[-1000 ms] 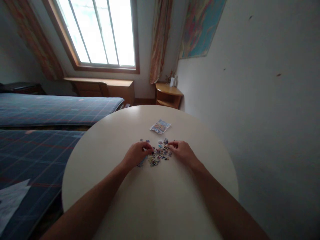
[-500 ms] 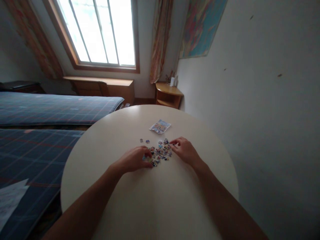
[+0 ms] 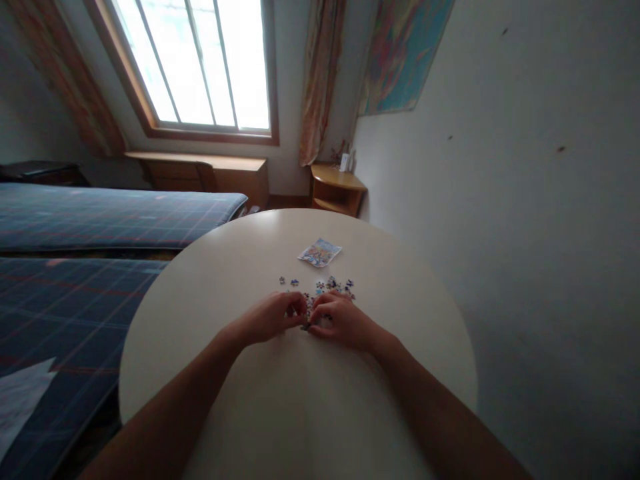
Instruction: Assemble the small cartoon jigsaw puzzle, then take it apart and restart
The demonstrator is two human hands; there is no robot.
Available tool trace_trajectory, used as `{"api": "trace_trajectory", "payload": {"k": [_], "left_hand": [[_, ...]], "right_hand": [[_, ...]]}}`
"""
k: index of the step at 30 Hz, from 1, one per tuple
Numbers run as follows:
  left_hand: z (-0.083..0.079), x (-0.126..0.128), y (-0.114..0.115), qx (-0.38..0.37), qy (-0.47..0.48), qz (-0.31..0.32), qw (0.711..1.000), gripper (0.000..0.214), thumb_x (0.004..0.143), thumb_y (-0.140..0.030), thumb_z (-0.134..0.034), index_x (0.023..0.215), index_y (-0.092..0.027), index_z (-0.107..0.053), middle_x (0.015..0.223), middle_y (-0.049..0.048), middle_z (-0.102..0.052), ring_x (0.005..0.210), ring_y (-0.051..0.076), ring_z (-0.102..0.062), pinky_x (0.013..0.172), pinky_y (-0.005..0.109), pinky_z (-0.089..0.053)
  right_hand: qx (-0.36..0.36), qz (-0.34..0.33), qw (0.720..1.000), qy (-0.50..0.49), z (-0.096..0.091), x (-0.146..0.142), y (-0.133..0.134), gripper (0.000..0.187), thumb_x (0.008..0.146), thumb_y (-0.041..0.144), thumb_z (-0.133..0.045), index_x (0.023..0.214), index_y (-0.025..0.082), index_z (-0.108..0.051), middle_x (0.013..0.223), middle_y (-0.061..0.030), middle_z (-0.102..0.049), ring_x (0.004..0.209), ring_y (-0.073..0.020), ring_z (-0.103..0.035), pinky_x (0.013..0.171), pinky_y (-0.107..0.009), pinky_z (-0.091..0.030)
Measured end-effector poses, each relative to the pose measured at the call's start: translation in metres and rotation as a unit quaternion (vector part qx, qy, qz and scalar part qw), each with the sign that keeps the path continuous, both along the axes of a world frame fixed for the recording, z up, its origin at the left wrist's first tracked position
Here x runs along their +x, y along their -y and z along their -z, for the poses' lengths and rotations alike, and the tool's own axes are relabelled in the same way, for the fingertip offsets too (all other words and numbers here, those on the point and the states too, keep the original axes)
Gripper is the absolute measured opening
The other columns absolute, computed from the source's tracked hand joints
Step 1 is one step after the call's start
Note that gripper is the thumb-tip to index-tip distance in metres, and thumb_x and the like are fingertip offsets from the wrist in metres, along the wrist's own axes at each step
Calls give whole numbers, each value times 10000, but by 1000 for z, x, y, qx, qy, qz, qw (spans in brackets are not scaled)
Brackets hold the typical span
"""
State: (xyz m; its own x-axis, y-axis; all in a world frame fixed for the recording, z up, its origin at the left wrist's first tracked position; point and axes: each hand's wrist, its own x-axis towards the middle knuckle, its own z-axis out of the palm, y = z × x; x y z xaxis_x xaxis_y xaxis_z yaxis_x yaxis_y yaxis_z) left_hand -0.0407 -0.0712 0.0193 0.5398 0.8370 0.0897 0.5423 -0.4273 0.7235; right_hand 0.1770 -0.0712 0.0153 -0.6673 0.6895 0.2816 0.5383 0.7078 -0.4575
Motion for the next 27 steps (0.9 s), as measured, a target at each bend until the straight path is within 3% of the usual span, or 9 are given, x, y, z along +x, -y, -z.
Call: {"api": "trace_trajectory", "payload": {"k": [6, 15, 20, 27], "left_hand": [[0, 5, -2, -35, 88, -20, 995, 206, 822, -362, -650, 842, -156, -657, 735, 22, -666, 673, 143, -590, 641, 247, -461], [2, 13, -2, 7, 114, -66, 991, 166, 814, -332, -660, 829, -167, -648, 750, 20, -692, 685, 142, -631, 641, 238, -485], [6, 11, -2, 18, 122, -63, 990, 173, 831, -322, -652, 910, -171, -620, 776, 17, -695, 682, 134, -630, 631, 234, -481], [4, 9, -5, 38, 123, -133, 983, 159, 813, -303, -669, 908, -178, -644, 767, 13, -701, 680, 140, -628, 642, 244, -468]], "right_hand": [[5, 13, 999, -31, 2, 2, -5, 20, 815, 253, -730, 826, 240, -721, 854, -18, -719, 899, -185, -623, 874, -320, -412], [-13, 41, 998, -54, 1, 4, -6, 47, 809, 245, -711, 845, 219, -696, 808, 0, -739, 778, -157, -662, 816, -292, -416], [-28, 26, 998, -45, 2, 6, -6, 38, 786, 229, -734, 789, 226, -696, 771, 25, -741, 759, -146, -676, 862, -307, -393], [-37, -46, 998, -2, -3, 6, -2, 29, 838, 244, -705, 845, 259, -729, 804, 37, -741, 800, -140, -676, 925, -331, -342]]}}
